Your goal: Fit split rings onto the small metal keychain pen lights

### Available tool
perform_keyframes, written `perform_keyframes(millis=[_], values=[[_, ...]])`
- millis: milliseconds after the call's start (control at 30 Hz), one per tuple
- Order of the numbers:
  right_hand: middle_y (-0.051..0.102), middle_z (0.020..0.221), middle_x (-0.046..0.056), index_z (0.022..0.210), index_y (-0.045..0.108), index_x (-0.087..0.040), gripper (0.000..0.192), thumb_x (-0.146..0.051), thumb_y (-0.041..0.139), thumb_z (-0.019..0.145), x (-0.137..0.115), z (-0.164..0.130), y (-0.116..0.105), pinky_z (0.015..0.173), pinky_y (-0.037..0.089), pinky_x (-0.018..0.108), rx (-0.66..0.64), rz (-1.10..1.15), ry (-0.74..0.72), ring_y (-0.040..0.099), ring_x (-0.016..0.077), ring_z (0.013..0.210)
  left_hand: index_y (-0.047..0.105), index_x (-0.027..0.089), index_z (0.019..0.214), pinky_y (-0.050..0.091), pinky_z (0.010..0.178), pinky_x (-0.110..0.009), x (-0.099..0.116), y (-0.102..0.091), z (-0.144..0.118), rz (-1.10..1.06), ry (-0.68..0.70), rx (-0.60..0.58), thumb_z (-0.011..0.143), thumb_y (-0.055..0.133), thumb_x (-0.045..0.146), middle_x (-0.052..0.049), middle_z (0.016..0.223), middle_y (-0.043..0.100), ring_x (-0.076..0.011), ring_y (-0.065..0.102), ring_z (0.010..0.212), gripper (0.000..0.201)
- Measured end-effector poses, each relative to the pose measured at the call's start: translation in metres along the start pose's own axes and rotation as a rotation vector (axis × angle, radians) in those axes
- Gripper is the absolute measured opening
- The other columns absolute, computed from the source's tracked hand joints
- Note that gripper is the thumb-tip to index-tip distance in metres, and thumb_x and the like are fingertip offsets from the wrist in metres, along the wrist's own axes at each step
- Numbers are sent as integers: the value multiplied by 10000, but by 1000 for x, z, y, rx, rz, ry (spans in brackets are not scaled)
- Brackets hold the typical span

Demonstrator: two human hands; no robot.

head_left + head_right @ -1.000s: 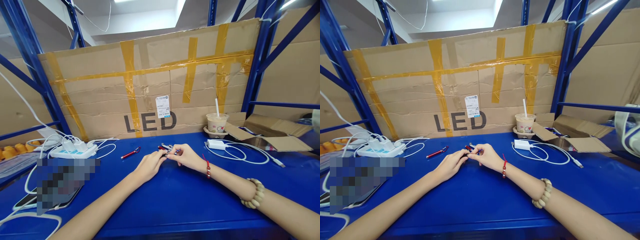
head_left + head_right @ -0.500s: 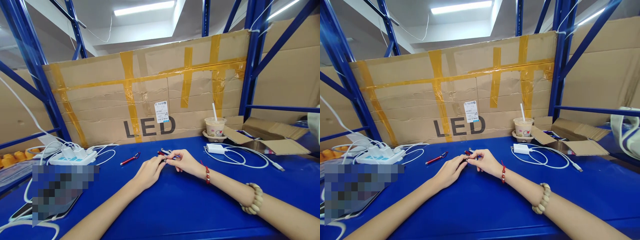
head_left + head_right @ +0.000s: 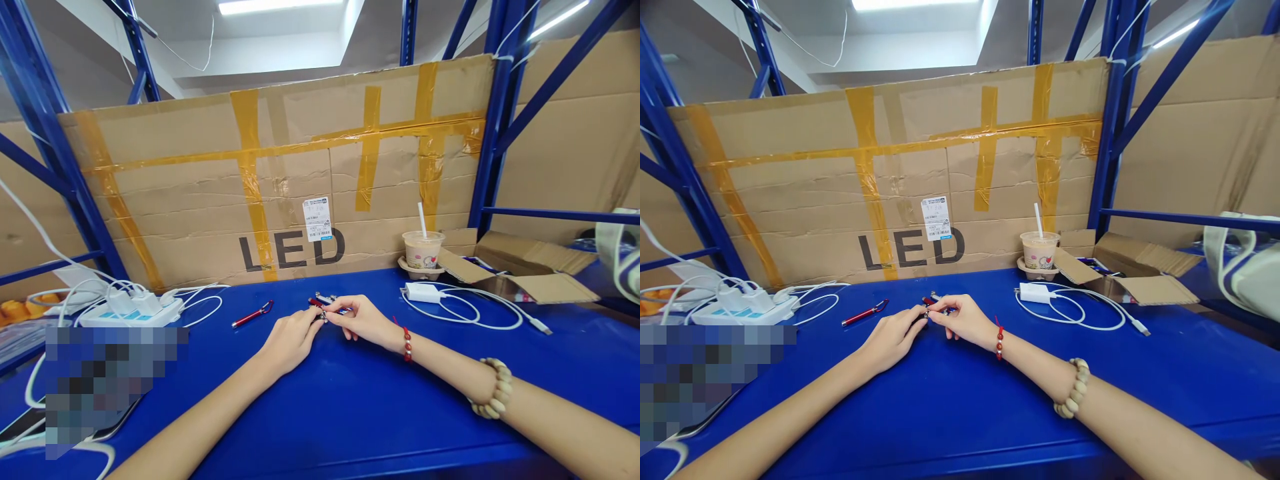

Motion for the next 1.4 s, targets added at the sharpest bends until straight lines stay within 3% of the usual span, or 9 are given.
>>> perform_keyframes(millis=[300,533,967,1400], values=[[599,636,17,949,624,-107,400,-398,631,674,-4,0,0,354,337,175,19,15,-29,443,35,372,461,226,1011,424,672,-250,0,0,0,22,0,-2,927,260,290,1,936,626,-165,599,846,227],[560,539,-3,893,648,-88,371,-376,654,660,-2,0,-3,359,330,171,65,-1,-12,436,39,376,453,227,1066,423,647,-243,1,-1,0,62,-8,-9,927,271,297,-9,954,634,-168,609,836,240],[610,667,38,864,645,-104,422,-451,662,624,3,3,-1,370,324,187,17,-11,-30,438,37,376,457,223,1118,449,687,-265,1,0,-2,76,19,-11,930,251,307,-25,1005,633,-186,610,877,292],[581,606,14,842,638,-106,415,-459,666,624,3,3,0,377,331,191,1,-20,-18,438,43,378,471,205,1063,444,661,-267,0,1,-2,108,45,-6,931,240,310,-32,971,637,-191,613,842,287]])
Point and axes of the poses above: each hand's wrist, its own z-axis towards the middle knuckle, its own y-axis out of the palm, x = y × z, the point moved 6 cm from there along z, towards the middle knuckle
